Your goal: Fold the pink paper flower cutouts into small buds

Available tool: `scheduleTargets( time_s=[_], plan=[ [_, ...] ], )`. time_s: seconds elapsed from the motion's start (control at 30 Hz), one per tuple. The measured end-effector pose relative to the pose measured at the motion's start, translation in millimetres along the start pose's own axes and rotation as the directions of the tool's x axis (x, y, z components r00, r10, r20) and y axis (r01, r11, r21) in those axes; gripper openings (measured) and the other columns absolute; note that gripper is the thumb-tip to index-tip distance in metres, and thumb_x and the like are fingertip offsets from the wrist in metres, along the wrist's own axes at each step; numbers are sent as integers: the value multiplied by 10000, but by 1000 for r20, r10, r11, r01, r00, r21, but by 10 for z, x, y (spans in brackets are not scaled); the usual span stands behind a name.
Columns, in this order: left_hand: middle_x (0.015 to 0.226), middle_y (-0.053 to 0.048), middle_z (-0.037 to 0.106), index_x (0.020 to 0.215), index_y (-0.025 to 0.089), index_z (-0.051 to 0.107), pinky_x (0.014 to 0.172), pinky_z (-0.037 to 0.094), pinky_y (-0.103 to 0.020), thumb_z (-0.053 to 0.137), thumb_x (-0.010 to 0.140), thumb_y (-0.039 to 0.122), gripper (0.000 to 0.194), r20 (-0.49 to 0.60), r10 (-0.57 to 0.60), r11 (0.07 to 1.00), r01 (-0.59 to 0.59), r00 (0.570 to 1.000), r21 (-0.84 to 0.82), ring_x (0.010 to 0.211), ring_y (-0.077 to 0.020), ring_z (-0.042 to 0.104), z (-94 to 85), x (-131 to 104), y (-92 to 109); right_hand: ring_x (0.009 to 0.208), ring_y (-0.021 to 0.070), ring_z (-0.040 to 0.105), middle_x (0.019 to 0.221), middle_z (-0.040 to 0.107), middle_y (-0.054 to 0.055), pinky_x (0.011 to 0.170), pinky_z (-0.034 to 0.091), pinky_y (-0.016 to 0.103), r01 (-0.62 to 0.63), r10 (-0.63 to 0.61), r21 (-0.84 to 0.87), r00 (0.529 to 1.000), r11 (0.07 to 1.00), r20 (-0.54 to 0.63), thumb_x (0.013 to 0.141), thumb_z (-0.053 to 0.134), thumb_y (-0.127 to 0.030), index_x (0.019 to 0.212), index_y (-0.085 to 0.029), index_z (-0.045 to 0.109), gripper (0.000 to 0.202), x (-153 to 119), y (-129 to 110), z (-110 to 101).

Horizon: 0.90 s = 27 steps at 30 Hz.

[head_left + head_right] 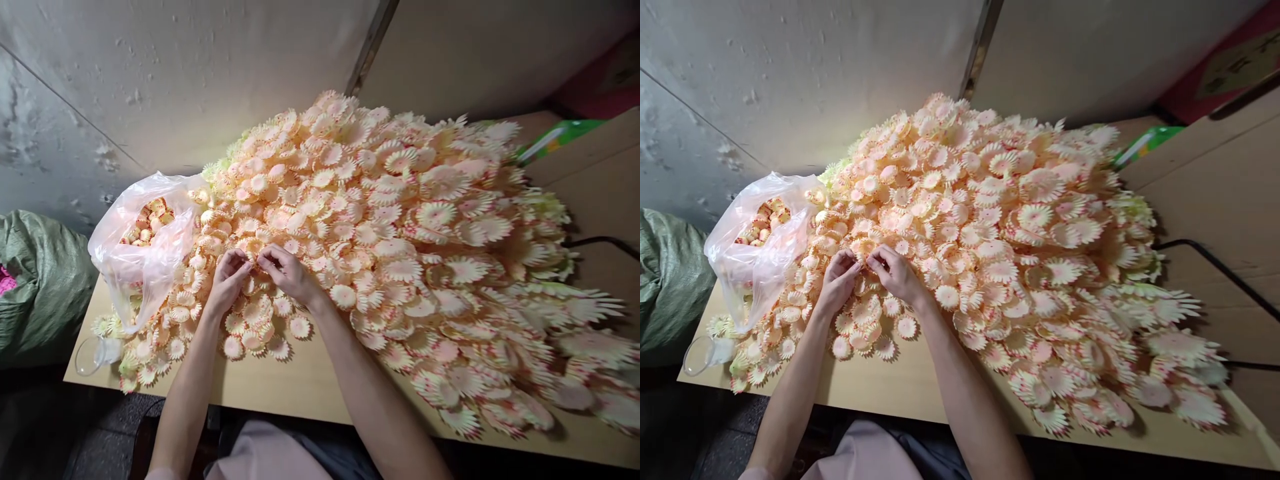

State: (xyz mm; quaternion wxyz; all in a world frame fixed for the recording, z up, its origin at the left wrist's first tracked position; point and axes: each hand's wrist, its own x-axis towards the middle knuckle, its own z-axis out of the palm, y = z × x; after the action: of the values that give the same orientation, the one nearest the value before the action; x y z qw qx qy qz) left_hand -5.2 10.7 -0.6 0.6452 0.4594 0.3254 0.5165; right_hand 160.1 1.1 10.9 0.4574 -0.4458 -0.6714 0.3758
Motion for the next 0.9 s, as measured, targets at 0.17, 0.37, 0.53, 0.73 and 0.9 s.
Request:
scheduleTargets(
  time_s=[0.17, 0.37, 0.53, 0.73, 0.9],
  plan=[
    [955, -8, 585, 1042, 234, 619, 775, 482, -199, 718, 802, 320, 274, -31, 55, 994, -52, 998, 94, 836, -91, 567, -19, 8, 17, 818, 164, 535, 851, 547, 27, 772, 426, 291, 4, -6, 63, 999, 998, 34, 960, 459, -381, 851, -192, 562, 242, 15, 12, -33],
    [821, -2, 630, 862, 180, 678, 675, 465, -201, 829, 657, 332, 297, -77, 51, 969, -31, 996, 245, 717, -93, 581, -19, 12, 17, 799, 157, 533, 830, 541, 22, 749, 434, 284, 19, -24, 102, 999, 995, 47, 947, 487, -360, 833, -191, 570, 220, 18, 34, -35],
    [596, 29, 517, 627, 141, 619, 521, 358, -201, 783, 696, 430, 339, -220, 89, 944, -12, 971, 329, 539, -67, 452, -47, 1, -28, 792, 155, 542, 837, 555, 23, 727, 433, 280, 1, 1, 68, 999, 998, -32, 928, 530, -384, 840, -191, 594, 222, 18, 30, -22],
    [593, 18, 534, 637, 142, 641, 535, 363, -215, 712, 756, 497, 381, -173, 89, 933, -22, 981, 359, 549, -83, 441, -72, 8, -22, 852, 170, 566, 877, 589, 32, 798, 437, 297, 4, -1, 49, 998, 999, -61, 890, 590, -417, 841, -194, 613, 229, 21, -26, -31],
    [696, -23, 665, 743, 153, 734, 612, 438, -232, 745, 723, 473, 321, -169, 100, 929, -31, 980, 369, 623, -113, 539, -77, 23, -31, 616, 123, 435, 645, 456, -29, 608, 370, 270, -37, 45, 56, 989, 998, -141, 808, 681, -438, 634, -201, 466, 365, -1, -19, -19]
  ],
)
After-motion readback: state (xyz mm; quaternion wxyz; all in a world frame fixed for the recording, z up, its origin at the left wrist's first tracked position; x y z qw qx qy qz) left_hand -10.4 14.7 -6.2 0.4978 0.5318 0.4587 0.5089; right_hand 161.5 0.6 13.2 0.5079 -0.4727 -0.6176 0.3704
